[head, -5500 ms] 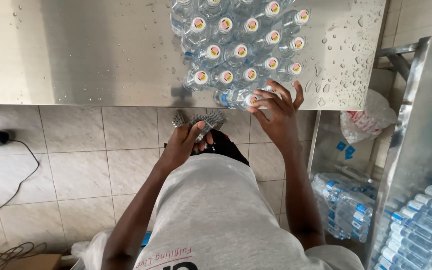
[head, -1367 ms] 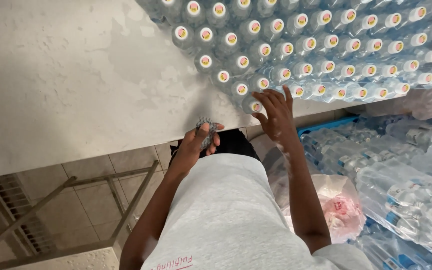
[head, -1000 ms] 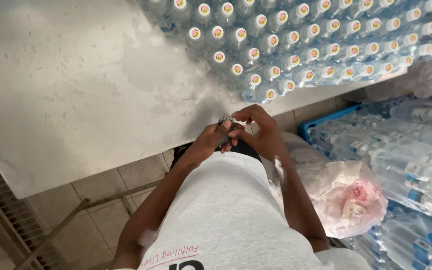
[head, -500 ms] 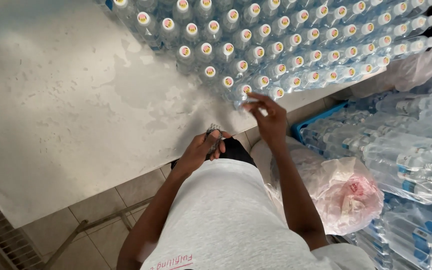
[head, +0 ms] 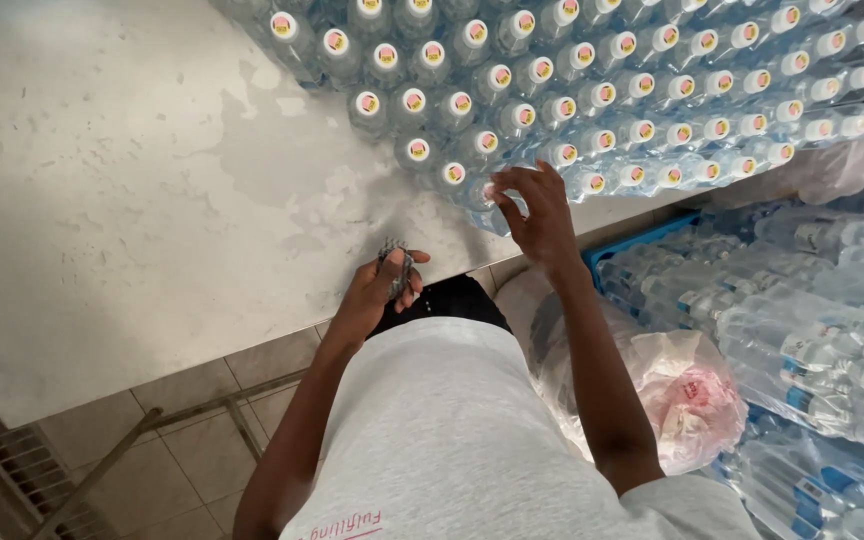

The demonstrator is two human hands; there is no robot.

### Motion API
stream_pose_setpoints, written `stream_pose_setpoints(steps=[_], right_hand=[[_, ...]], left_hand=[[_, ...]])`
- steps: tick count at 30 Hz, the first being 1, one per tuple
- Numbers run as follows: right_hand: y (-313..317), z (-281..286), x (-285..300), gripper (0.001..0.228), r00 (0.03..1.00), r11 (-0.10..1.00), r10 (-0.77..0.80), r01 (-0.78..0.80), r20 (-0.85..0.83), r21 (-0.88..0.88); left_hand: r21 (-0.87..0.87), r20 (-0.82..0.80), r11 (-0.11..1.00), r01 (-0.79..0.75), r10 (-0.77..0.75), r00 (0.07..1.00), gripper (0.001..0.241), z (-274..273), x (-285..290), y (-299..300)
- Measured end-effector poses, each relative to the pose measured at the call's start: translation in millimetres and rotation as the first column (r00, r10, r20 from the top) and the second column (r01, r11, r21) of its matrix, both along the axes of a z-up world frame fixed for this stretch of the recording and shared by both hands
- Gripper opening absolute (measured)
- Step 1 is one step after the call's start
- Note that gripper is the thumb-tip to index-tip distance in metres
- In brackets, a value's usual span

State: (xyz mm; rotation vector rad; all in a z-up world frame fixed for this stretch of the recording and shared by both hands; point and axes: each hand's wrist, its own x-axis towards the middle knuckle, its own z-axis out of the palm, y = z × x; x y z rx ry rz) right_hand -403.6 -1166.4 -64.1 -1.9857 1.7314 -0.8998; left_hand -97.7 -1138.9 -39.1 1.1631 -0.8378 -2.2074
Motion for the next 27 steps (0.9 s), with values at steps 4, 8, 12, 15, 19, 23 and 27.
stream_pose_setpoints(steps=[4,8,12,15,19,23,27], right_hand=[[0.3,7.0,-1.0,0.019,0.998,0.999,0.044,-0.044,-0.036,0.009],[2.2,-0.4,-9.3,0.014,0.982,0.995,0.104,-0.103,-0.159,0.014],[-0.9,-4.1,-9.8,0.026,0.96,0.992,0.124,-0.122,-0.252,0.025],[0.1,-7.0,-5.3,0.031,0.973,0.987,0.12,-0.096,-0.196,0.125],[-1.5,1.5,-0.2,0.044,0.96,0.979,0.121,-0.074,-0.252,0.188],[3.7,48.4,21.8,0.055,0.96,0.976,0.148,-0.103,-0.236,0.191],[20.3,77.0,46.2,0.055,0.933,0.921,0.178,-0.269,0.312,0.281]], left_hand=[[0.003,0.003,1.0,0.007,-0.007,1.0,0.061,3.4,-11.5,-2.8],[0.012,-0.004,1.0,0.008,-0.008,1.0,0.062,4.7,-20.2,-4.3],[0.006,-0.015,1.0,0.0,0.0,1.0,0.061,1.8,-26.0,-3.1],[-0.022,-0.013,1.0,0.01,-0.01,1.0,0.06,2.3,-28.8,-1.6],[-0.047,-0.035,0.999,0.009,-0.011,0.999,0.06,-3.6,-33.5,0.8],[-0.063,-0.065,0.998,0.017,-0.021,0.998,0.06,0.7,-37.4,1.2],[-0.056,-0.148,0.998,0.01,-0.018,0.989,0.058,6.8,-42.6,3.8]])
